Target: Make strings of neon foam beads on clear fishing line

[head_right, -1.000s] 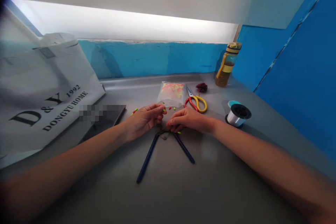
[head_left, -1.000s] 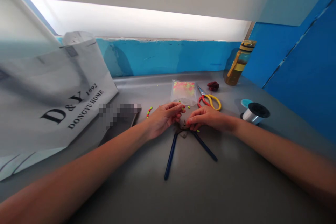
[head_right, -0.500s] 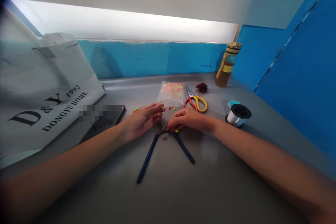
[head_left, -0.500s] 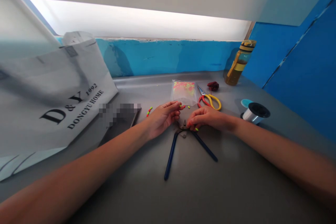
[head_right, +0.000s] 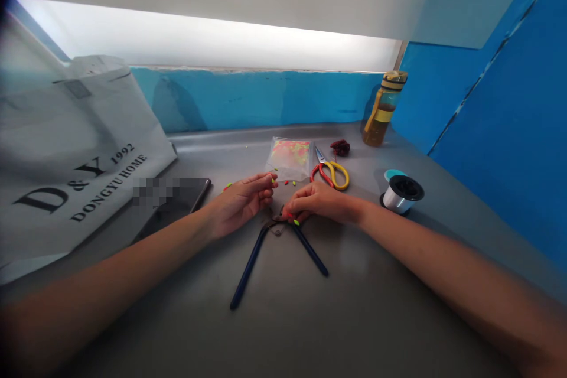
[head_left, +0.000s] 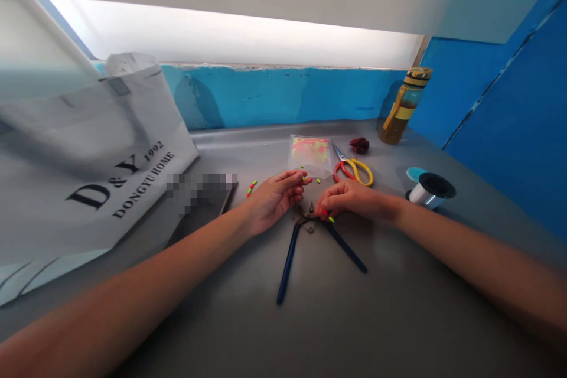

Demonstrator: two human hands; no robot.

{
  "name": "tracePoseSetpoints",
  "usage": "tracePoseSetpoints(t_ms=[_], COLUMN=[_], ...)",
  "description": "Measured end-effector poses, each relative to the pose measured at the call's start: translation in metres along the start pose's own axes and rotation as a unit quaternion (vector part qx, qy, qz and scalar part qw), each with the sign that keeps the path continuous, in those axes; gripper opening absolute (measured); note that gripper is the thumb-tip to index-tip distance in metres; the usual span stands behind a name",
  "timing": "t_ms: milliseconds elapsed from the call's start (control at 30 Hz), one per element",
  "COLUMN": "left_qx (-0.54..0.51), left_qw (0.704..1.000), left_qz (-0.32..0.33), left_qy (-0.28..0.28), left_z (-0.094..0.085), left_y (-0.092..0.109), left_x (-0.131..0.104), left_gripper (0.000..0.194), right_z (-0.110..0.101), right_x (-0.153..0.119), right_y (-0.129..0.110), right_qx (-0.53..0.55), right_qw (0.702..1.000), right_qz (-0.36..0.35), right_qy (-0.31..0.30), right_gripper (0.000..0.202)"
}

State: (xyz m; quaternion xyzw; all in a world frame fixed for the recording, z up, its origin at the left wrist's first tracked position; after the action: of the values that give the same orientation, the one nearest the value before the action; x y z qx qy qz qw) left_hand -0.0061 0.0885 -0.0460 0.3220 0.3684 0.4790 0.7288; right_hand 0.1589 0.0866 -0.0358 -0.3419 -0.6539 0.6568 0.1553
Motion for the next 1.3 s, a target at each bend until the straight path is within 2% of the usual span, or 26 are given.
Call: tracePoseSetpoints(t_ms=[333, 600, 867, 1133, 1300], left_qx=[-0.006, 0.013, 0.036, 0.107, 0.169], left_qw=[1.000, 1.000, 0.999, 0.993, 0.983], left_qz=[0.006, -0.001, 0.007, 0.020, 0.035], left_qy=[0.015, 0.001, -0.021, -0.043, -0.058], left_z=[-0.002, 0.000, 0.003, 0.002, 0.005], left_y=[0.000, -0.001, -0.001, -0.002, -0.002], left_x=[0.000, 0.000, -0.002, -0.002, -0.004], left_gripper=[0.011, 0.011, 0.029, 0.046, 0.047], right_z=[0.000, 0.001, 0.000, -0.006, -0.007], right_x=[-0.001, -0.001, 0.003, 0.004, 0.004], right_y=[-0.002, 0.000, 0.005, 0.008, 0.010], right_qx=[-0.007, 0.021, 0.058, 0.126, 0.121], right_qw=[1.000, 1.000, 0.998, 0.989, 0.988], right_qz=[-0.013, -0.001, -0.014, -0.047, -0.043], right_qy=[-0.016, -0.002, 0.014, 0.067, 0.084], right_gripper=[0.015, 0.020, 0.023, 0.033, 0.033])
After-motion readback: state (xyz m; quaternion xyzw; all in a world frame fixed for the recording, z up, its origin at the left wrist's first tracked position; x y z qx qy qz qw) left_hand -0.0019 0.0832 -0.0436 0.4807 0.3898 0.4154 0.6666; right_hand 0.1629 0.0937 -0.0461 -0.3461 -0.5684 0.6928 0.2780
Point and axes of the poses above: each hand's wrist, its own x-axis towards the middle knuckle, its own z-axis out of the palm, y = z × x, the point moved 5 cm from there along x, towards the middle knuckle, and after that the axes turned 1 degree about z, right-handed, at the moved point
